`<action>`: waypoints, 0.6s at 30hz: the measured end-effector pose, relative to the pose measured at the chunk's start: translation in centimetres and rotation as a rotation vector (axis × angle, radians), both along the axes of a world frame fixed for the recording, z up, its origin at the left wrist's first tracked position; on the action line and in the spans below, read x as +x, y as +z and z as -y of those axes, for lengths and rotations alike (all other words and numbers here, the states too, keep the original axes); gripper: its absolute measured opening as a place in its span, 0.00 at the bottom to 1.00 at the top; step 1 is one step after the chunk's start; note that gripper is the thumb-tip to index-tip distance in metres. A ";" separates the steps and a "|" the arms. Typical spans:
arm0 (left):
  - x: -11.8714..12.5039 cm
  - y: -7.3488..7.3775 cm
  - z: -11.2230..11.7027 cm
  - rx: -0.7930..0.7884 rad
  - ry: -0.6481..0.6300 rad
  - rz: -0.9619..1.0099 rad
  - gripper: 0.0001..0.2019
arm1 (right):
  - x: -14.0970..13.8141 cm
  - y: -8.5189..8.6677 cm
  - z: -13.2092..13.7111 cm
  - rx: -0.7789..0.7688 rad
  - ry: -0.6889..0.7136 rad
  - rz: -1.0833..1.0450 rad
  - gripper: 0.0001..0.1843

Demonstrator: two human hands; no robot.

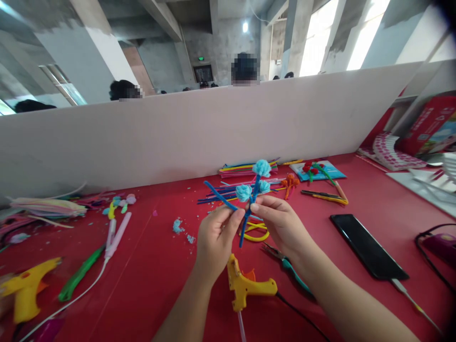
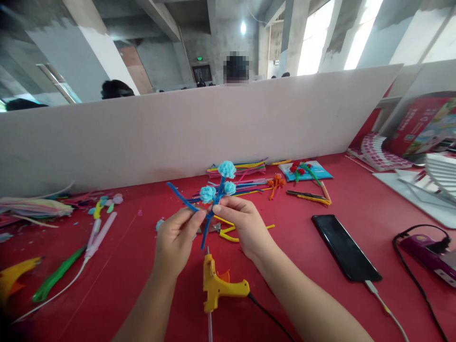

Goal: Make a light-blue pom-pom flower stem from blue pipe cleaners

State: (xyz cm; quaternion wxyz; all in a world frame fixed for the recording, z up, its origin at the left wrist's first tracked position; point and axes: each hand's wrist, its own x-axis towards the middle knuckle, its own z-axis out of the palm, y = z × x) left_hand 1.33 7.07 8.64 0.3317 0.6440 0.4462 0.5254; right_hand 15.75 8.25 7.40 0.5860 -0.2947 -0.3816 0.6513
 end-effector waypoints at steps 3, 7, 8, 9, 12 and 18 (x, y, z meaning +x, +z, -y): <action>1.0 -0.7 0.0 -0.317 -0.099 0.348 0.11 | -0.1 0.0 0.0 0.030 0.104 -0.045 0.04; 1.5 -1.3 -0.1 -0.438 -0.148 0.507 0.11 | -0.3 -0.1 0.0 0.029 0.129 -0.051 0.04; 1.5 -1.3 -0.1 -0.391 -0.100 0.472 0.10 | -0.3 -0.1 0.0 0.018 0.087 -0.050 0.04; 1.4 -1.2 -0.1 -0.315 -0.023 0.415 0.09 | -0.4 -0.2 0.0 0.007 0.035 -0.048 0.04; 1.3 -1.0 0.3 -0.010 0.201 0.139 0.05 | -0.5 -0.4 0.0 -0.008 -0.079 -0.039 0.05; 1.4 -1.4 0.9 0.348 0.274 -0.162 0.06 | -0.7 -0.6 0.0 -0.012 -0.199 -0.002 0.04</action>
